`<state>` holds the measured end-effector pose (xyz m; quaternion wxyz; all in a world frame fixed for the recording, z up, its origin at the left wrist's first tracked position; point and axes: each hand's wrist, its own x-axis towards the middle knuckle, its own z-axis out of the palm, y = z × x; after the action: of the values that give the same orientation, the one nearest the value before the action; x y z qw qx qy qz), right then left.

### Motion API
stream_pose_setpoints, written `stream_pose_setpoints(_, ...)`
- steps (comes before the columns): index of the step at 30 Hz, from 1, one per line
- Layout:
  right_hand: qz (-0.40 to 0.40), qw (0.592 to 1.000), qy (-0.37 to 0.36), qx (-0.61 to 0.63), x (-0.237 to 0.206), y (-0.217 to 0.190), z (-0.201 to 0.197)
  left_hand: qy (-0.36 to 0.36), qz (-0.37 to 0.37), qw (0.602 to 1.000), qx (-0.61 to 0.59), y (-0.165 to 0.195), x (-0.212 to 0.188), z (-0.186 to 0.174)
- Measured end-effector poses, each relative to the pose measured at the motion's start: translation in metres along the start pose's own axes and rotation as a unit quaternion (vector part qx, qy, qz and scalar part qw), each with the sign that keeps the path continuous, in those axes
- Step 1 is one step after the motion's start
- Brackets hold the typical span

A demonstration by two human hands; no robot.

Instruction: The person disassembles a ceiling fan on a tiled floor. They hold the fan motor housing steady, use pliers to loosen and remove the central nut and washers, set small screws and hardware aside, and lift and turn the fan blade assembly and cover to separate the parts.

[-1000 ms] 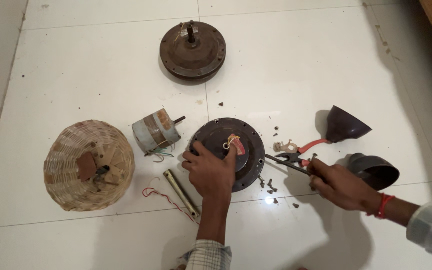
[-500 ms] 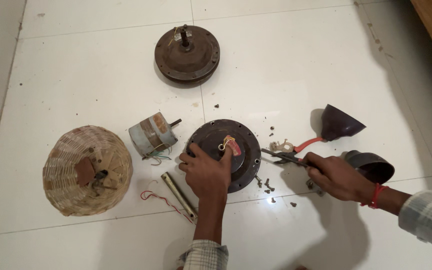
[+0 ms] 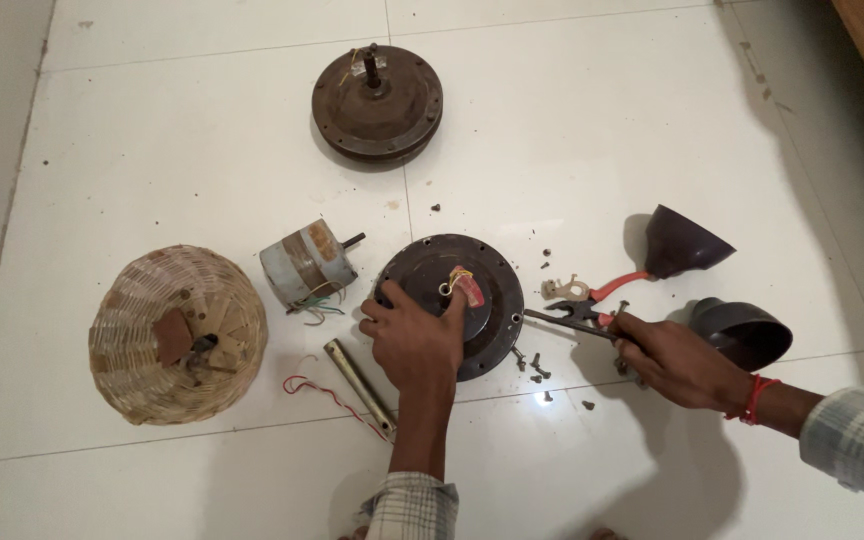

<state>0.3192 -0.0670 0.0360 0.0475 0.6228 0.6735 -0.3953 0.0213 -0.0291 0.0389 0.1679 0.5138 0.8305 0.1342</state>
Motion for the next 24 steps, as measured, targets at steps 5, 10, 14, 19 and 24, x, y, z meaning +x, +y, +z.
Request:
stream_pose_setpoints(5, -0.031, 0.999, 0.022, 0.001, -0.0038, -0.0031, 0.0029, -0.009, -0.003, 1.0, 0.001, -0.0002, -0.0005, 0.0006)
stream_pose_setpoints(10, -0.021, 0.999, 0.022, -0.014, -0.0049, -0.0071, 0.004, -0.014, -0.007, 1.0, 0.002, -0.0004, -0.0007, 0.0016)
stream_pose_setpoints(14, -0.03, 0.996, 0.02, -0.085, -0.0046, -0.0093, -0.0007, 0.007, 0.006, 1.0, 0.009, 0.0003, -0.0016, 0.0025)
stream_pose_setpoints(19, -0.035, 0.992, 0.009, -0.118, -0.0057, -0.01, -0.0035, -0.003, -0.007, 1.0, 0.019, 0.0014, -0.002, 0.0024)
stream_pose_setpoints(24, -0.086, 0.996, 0.021, -0.011, -0.0057, -0.0047, 0.0038, 0.011, 0.008, 1.0, 0.019, 0.0008, -0.0019, 0.0007)
